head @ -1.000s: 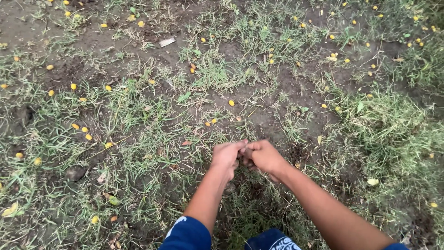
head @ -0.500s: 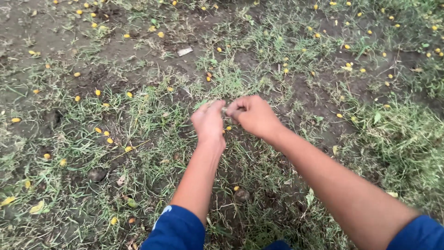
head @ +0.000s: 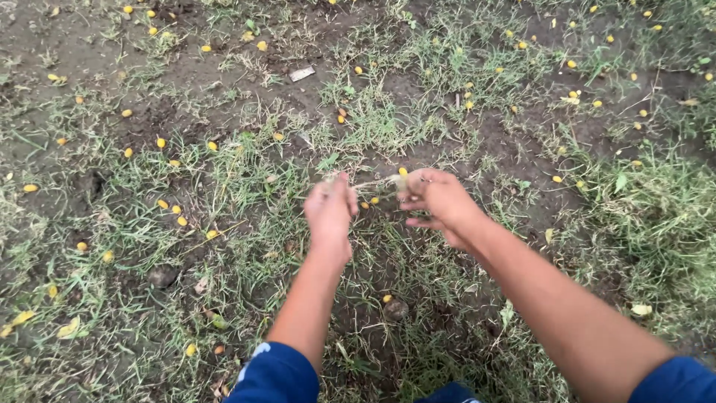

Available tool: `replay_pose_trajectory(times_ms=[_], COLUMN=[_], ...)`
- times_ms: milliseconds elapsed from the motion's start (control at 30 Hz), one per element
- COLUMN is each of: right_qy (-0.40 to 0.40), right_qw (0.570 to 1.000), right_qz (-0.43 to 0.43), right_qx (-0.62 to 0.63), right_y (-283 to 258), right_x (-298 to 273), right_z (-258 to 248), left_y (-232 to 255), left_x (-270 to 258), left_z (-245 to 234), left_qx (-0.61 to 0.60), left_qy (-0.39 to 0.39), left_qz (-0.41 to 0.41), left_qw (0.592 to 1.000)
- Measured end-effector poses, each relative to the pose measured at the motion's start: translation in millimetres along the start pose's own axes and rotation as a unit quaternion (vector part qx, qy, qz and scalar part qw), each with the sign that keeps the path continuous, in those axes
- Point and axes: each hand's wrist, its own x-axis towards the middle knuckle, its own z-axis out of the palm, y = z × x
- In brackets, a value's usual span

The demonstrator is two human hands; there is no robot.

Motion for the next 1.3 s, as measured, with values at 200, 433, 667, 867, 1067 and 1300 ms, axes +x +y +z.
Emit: replay_pose_trajectory(times_ms=[200, 433, 667, 867, 1067, 1300], right_qy=[-0.057, -0.096, 0.005, 0.181, 0.262, 0.63], right_qw=[0.979, 0.983, 0.983, 0.954, 0.898, 0.769], right_qz=[0.052, 0.026, 0.002, 0.099, 0.08, -0.046], right_qx=[0.189, 0.152, 0.183, 0.218, 0.345, 0.095], right_y=[-54.1, -32.6, -0.3, 14.7, 148.3, 208.5], right_x=[-69.0, -45.3, -35.2, -66.2, -27.0, -38.9], right_z=[36.1, -6.9, -75.4, -148.6, -314.7, -424.1], left_y=[-38.1, -22.0, 18.8, 4.4, -11.8, -4.8], left_x=[-27.1, -35.3, -61.1, -58.1, -60.0, -72.2], left_z=[22.2, 56.0, 87.1, 81.2, 90.7, 100.0], left_qx=[0.239, 0.405, 0.405, 0.343, 0.291, 0.343], left_qy=[-0.078, -0.123, -0.166, -0.233, -0.271, -0.321], left_qz=[-0.043, 0.115, 0.08, -0.046, -0.053, -0.058], left_qw=[0.967, 0.899, 0.896, 0.909, 0.916, 0.881])
